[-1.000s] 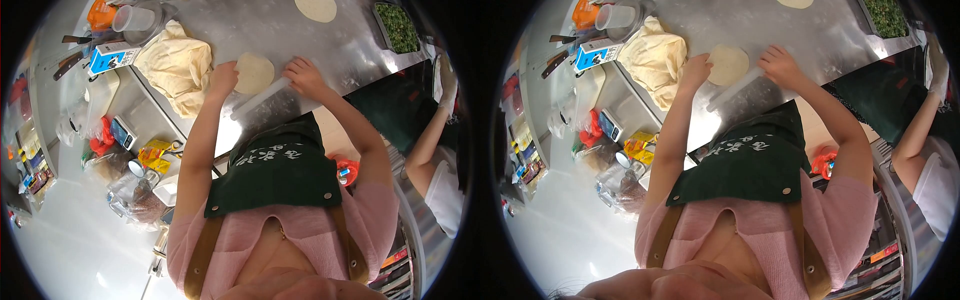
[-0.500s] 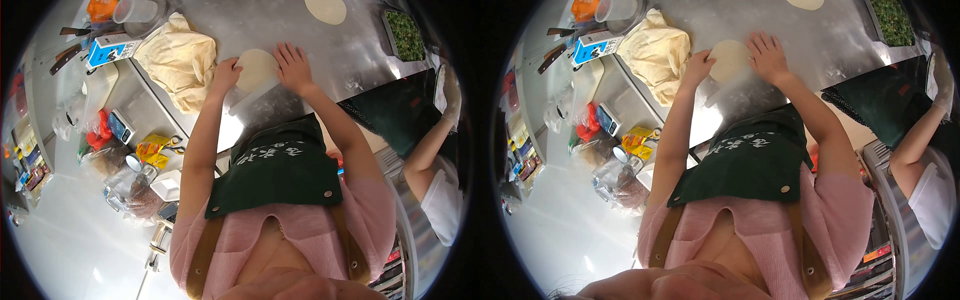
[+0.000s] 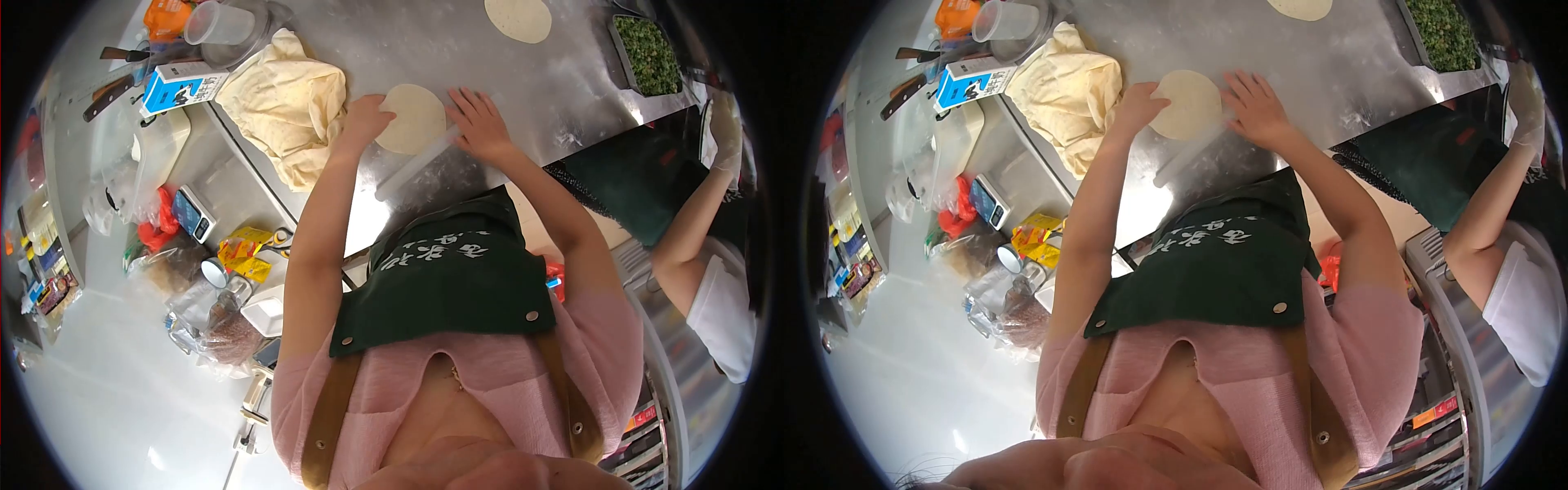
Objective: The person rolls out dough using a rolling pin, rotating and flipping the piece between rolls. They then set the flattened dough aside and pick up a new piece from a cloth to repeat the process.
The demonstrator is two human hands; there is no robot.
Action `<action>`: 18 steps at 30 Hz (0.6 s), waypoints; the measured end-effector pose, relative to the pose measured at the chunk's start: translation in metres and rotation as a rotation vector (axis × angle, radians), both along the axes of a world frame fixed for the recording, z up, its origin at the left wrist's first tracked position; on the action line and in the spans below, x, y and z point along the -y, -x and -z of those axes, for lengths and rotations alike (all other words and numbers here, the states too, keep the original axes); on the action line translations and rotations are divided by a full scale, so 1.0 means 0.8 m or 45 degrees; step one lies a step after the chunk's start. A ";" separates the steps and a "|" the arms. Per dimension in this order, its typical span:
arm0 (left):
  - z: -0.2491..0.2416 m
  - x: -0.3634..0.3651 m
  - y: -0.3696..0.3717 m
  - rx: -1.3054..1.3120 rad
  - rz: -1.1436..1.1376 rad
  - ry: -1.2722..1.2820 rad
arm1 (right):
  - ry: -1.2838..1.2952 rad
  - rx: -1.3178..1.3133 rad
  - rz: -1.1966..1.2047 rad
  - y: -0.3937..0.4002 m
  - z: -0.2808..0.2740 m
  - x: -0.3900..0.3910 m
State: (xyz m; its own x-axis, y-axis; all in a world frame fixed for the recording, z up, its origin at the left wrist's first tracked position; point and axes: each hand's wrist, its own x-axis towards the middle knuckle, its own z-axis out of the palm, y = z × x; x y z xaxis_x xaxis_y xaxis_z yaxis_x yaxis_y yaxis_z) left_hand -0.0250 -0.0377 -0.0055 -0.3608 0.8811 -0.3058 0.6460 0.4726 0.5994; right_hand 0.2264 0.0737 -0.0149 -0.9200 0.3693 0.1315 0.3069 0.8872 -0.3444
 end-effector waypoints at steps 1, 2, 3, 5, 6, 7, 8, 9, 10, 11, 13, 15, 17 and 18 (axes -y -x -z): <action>-0.009 0.000 -0.013 -0.220 0.071 -0.112 | 0.023 0.016 -0.054 -0.015 -0.003 0.000; -0.018 -0.002 -0.027 -0.214 0.091 -0.012 | 0.046 0.030 -0.104 -0.028 -0.006 -0.002; -0.050 -0.012 -0.043 -0.208 0.110 0.089 | 0.068 0.043 -0.155 -0.038 -0.009 -0.004; -0.098 -0.017 -0.056 -0.094 0.067 0.138 | 0.100 0.028 -0.125 -0.051 -0.018 -0.008; -0.115 -0.016 -0.059 0.013 0.002 0.080 | 0.113 0.021 -0.110 -0.055 -0.025 -0.011; -0.123 -0.015 -0.059 0.121 -0.065 0.022 | 0.117 0.013 -0.092 -0.058 -0.032 -0.013; -0.119 -0.015 -0.053 0.150 -0.101 0.130 | 0.120 0.004 -0.075 -0.061 -0.041 -0.016; -0.107 -0.015 -0.042 0.178 -0.137 0.239 | 0.122 -0.004 -0.060 -0.061 -0.047 -0.020; -0.094 -0.013 -0.033 0.207 -0.175 0.347 | 0.127 -0.007 -0.064 -0.058 -0.052 -0.023; -0.077 -0.004 -0.027 0.121 -0.095 0.336 | 0.134 -0.010 -0.073 -0.051 -0.056 -0.025; -0.045 0.011 -0.016 -0.055 0.071 0.313 | 0.146 -0.031 -0.119 -0.035 -0.053 -0.031; -0.029 0.018 -0.005 0.056 0.044 0.247 | 0.166 -0.056 -0.194 -0.017 -0.039 -0.038; -0.024 0.022 -0.001 0.196 -0.023 0.205 | 0.199 -0.051 -0.251 0.001 -0.027 -0.042; -0.021 0.022 0.001 0.276 -0.075 0.191 | 0.214 -0.052 -0.282 0.011 -0.022 -0.042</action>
State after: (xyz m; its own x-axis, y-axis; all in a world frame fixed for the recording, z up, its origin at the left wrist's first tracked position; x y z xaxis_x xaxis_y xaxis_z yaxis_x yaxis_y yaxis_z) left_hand -0.0260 -0.0556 0.0116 -0.3217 0.7994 -0.5074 0.4788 0.5997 0.6412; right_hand 0.2174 0.1069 0.0027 -0.9759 0.1798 0.1239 0.0951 0.8607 -0.5002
